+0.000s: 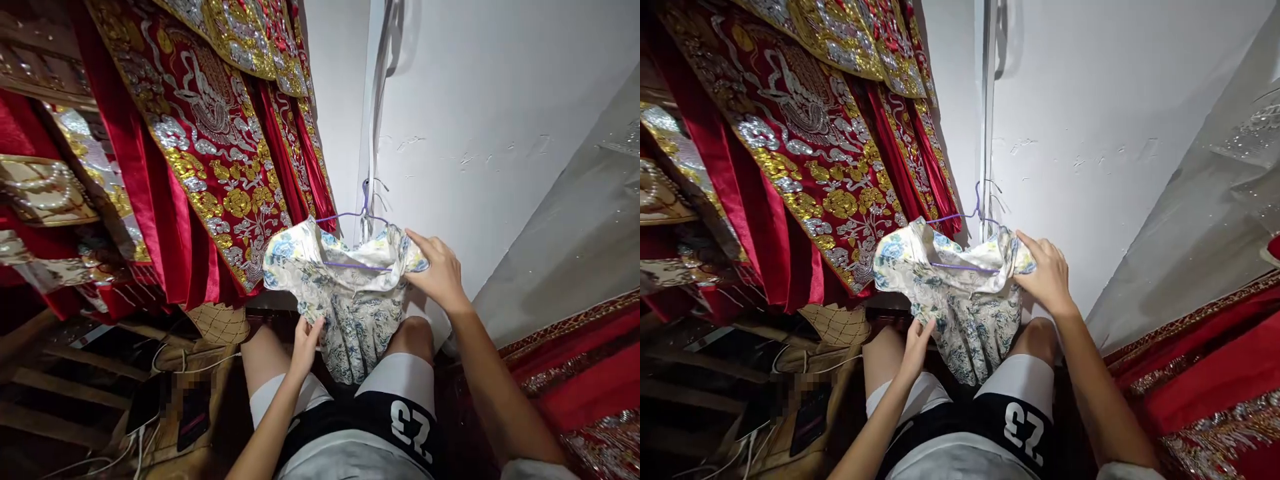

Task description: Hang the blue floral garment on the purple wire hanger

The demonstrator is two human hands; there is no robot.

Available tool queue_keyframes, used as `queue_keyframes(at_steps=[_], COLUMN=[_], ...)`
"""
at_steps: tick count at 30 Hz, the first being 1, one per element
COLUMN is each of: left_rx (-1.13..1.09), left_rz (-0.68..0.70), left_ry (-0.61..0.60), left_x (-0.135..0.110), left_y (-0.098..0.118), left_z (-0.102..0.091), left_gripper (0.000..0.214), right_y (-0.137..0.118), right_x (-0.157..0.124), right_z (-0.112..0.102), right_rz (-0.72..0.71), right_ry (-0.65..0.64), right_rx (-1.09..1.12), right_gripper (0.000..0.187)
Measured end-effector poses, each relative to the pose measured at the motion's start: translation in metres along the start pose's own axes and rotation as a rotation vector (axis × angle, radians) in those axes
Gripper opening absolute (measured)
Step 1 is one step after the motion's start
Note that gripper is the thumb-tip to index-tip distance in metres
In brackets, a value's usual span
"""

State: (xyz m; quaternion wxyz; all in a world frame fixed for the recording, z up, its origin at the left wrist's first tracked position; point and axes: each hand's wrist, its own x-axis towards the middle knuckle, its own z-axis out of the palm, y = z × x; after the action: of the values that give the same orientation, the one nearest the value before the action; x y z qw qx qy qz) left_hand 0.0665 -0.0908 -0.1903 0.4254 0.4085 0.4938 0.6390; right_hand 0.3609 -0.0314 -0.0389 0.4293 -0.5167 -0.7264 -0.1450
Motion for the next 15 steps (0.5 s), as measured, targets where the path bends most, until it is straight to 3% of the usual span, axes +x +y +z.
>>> queue_keyframes(at_steps=[3, 6, 7, 10, 12, 15], left_rx=[-0.01, -0.11, -0.145, -0.187, -0.195, -0.244], left_rz=[-0.036, -0.165, -0.21, -0.283, -0.298, -0.325], left_ry=[0.079, 0.181, 0.197, 0.155, 0.113, 0.109], left_x=[-0.001, -0.008, -0.012, -0.025, -0.031, -0.034], left_y=[-0.01, -0.023, -0.027, -0.031, -0.03, -0.031], left_z=[0.005, 0.0, -0.003, -0.009, -0.01, -0.006], left_gripper=[0.026, 0.019, 0.019, 0.023, 0.029, 0.035], right_y=[-0.011, -0.044, -0.058, -0.092, -0.098, -0.087], right_x=[-0.033, -0.072, -0.086, -0.114, -0.12, -0.116], right_z=[0.021, 0.058, 0.073, 0.122, 0.146, 0.161], right_rz=[-0.025, 0.002, 0.092, 0.56, 0.738, 0.804], right_ry=[0.055, 0.09, 0.068, 0.174, 0.036, -0.209], right_rx=[0.091, 0.387, 0.487, 0.684, 0.764, 0.794], right_gripper=[0.078, 0.07, 0.063, 0.035, 0.034, 0.037])
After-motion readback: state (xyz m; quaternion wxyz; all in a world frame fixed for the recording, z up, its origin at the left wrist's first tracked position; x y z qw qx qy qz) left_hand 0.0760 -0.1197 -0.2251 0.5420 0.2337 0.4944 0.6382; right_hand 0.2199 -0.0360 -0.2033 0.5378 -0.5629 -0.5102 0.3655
